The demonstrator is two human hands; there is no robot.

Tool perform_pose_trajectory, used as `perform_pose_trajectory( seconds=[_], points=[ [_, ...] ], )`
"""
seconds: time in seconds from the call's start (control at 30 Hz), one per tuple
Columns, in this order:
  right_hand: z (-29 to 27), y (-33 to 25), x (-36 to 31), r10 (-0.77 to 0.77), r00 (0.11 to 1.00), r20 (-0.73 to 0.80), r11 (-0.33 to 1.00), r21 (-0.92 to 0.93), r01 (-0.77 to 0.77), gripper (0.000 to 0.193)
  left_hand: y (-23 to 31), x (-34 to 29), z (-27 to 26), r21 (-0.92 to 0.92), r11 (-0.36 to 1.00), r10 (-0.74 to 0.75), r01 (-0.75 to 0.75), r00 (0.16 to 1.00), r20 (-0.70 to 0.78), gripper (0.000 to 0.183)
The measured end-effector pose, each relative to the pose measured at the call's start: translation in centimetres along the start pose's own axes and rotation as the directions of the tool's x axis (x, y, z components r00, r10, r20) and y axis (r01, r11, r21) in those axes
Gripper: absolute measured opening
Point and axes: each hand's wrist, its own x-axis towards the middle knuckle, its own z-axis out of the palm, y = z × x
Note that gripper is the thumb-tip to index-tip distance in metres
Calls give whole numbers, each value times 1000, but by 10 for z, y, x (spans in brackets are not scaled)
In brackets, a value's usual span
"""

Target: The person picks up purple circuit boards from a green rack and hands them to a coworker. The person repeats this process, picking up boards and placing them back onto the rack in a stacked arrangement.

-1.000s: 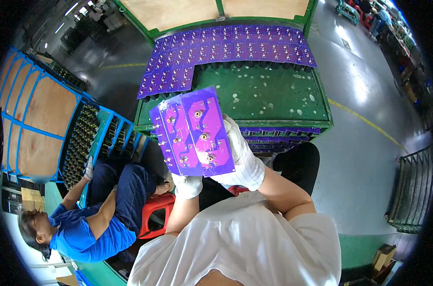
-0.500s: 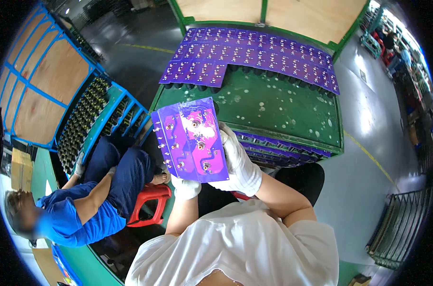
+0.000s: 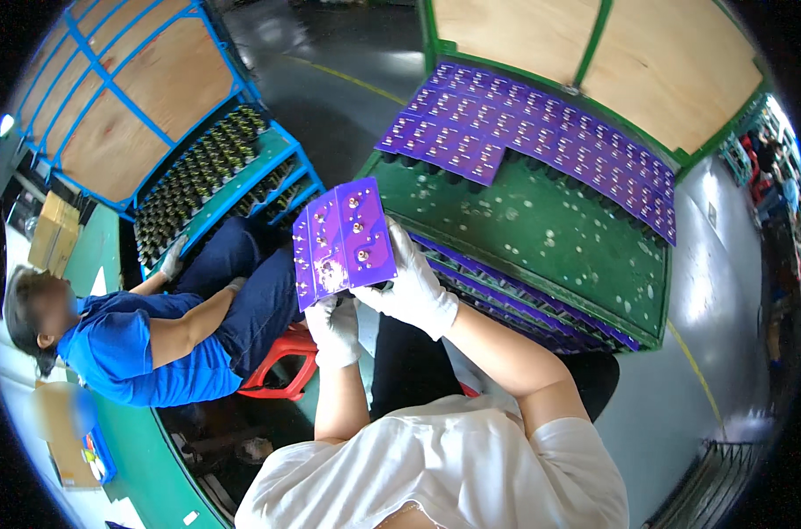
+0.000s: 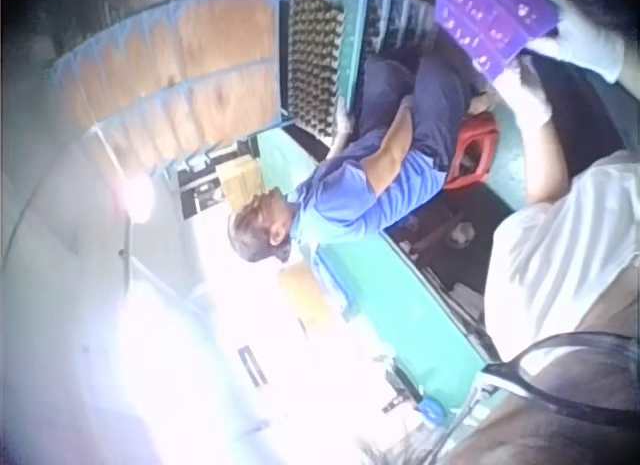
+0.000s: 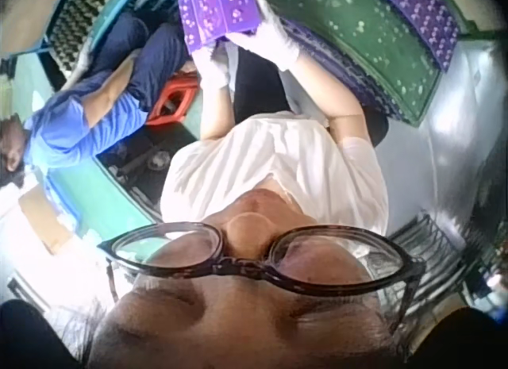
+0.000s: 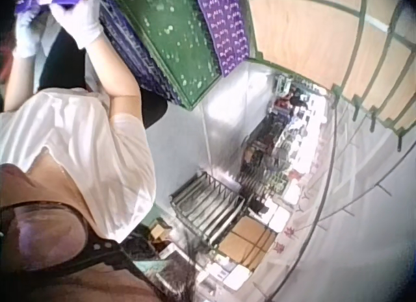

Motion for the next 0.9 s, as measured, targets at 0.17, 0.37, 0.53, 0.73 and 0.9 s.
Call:
perform_pose_trajectory(
  seconds=[0.17,0.37,0.53,0.73,0.9],
  points=[
    [43,6,29,21,995,102,988,151,-36,70,27,12,-15,85,991,121,-107,974,-190,41],
    [99,20,43,216,932,290,873,370,-317,70,42,28,-44,353,909,341,-220,880,-331,47],
    [129,17,45,234,916,327,758,529,-383,67,52,33,-61,380,893,387,-242,844,-372,45],
    [147,18,48,225,905,361,753,525,-397,66,58,34,-81,455,864,413,-215,820,-397,43],
    [153,19,46,292,844,450,729,466,-501,69,59,33,-87,499,851,407,-163,804,-433,41]
  ],
)
